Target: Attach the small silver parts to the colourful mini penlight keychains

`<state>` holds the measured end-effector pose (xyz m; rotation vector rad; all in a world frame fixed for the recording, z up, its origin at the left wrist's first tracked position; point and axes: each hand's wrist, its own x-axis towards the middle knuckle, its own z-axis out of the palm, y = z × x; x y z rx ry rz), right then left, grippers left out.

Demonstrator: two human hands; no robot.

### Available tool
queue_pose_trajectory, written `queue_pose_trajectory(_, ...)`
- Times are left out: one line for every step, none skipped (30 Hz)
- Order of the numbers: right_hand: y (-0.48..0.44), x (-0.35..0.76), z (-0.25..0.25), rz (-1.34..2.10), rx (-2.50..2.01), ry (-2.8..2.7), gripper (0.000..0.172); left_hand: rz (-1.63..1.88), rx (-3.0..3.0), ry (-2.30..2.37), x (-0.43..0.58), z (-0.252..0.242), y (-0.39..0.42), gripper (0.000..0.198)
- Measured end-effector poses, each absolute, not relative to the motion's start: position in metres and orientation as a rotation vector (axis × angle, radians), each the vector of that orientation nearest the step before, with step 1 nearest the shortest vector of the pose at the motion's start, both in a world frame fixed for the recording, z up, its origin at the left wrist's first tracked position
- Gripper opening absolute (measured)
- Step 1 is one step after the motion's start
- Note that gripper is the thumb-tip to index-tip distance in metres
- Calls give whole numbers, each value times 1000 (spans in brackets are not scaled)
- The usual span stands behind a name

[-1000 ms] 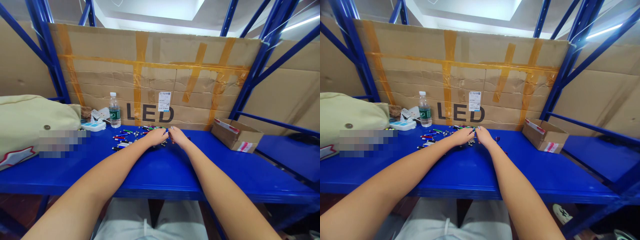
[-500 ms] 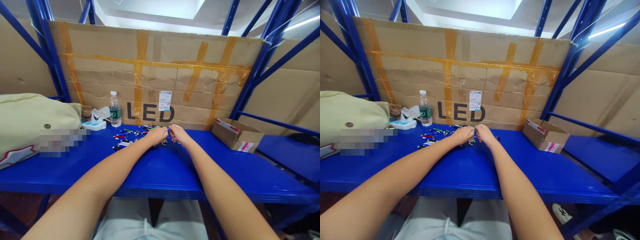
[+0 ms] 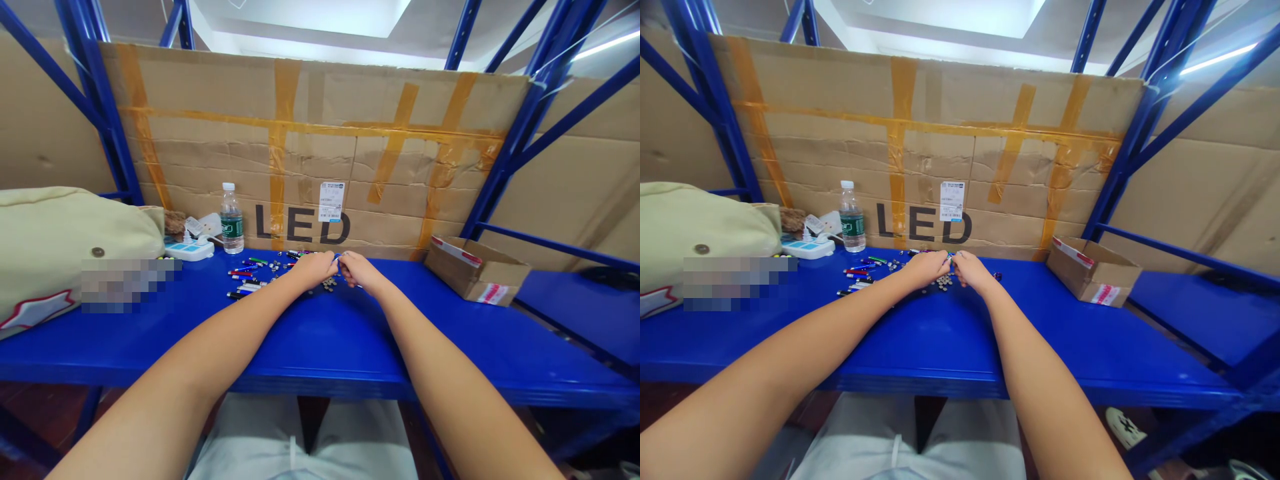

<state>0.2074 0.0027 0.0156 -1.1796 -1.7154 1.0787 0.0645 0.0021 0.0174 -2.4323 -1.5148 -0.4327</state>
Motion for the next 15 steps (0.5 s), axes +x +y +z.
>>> queue_pose_trajectory(3, 208, 15, 1081, -1186, -1738, 18, -439, -2418, -1519, 64, 17, 3, 35)
queue_pose_trajectory(4, 209, 14, 1078, -1207, -1771, 18, -445, -2405, -1523, 64, 17, 4, 35)
queue_pose_trajectory(5, 210, 14, 1073, -1235, -1816, 19, -446, -2395, -1528, 63, 16, 5, 35)
queue_pose_trajectory(5, 210, 13, 1071, -1263, -1866, 19, -442, -2384, -1533, 63, 16, 6, 34)
queue_pose_trajectory(5, 211, 13, 1077, -1284, -1913, 20, -434, -2377, -1537, 62, 16, 7, 34)
queue_pose_trajectory(5, 212, 12, 1094, -1290, -1947, 21, -424, -2372, -1536, 61, 16, 8, 34)
queue_pose_trajectory(5, 212, 12, 1118, -1281, -1968, 22, -417, -2369, -1531, 61, 15, 9, 34)
queue_pose_trajectory(5, 212, 11, 1141, -1263, -1976, 23, -411, -2371, -1521, 61, 15, 9, 34)
queue_pose_trajectory(5, 212, 11, 1157, -1242, -1977, 23, -407, -2373, -1509, 61, 15, 9, 35)
queue_pose_trajectory(6, 212, 11, 1168, -1225, -1979, 24, -407, -2375, -1498, 61, 15, 9, 35)
queue_pose_trajectory(6, 213, 10, 1175, -1210, -1985, 25, -406, -2375, -1489, 61, 15, 8, 35)
queue_pose_trajectory(7, 213, 10, 1180, -1198, -1994, 27, -405, -2374, -1484, 61, 15, 8, 35)
queue_pose_trajectory(8, 213, 9, 1188, -1190, -2000, 28, -403, -2372, -1481, 61, 15, 7, 35)
queue_pose_trajectory(9, 214, 9, 1199, -1182, -2002, 28, -402, -2368, -1480, 61, 15, 6, 35)
queue_pose_trajectory(10, 214, 8, 1210, -1172, -1999, 28, -400, -2363, -1480, 61, 15, 6, 35)
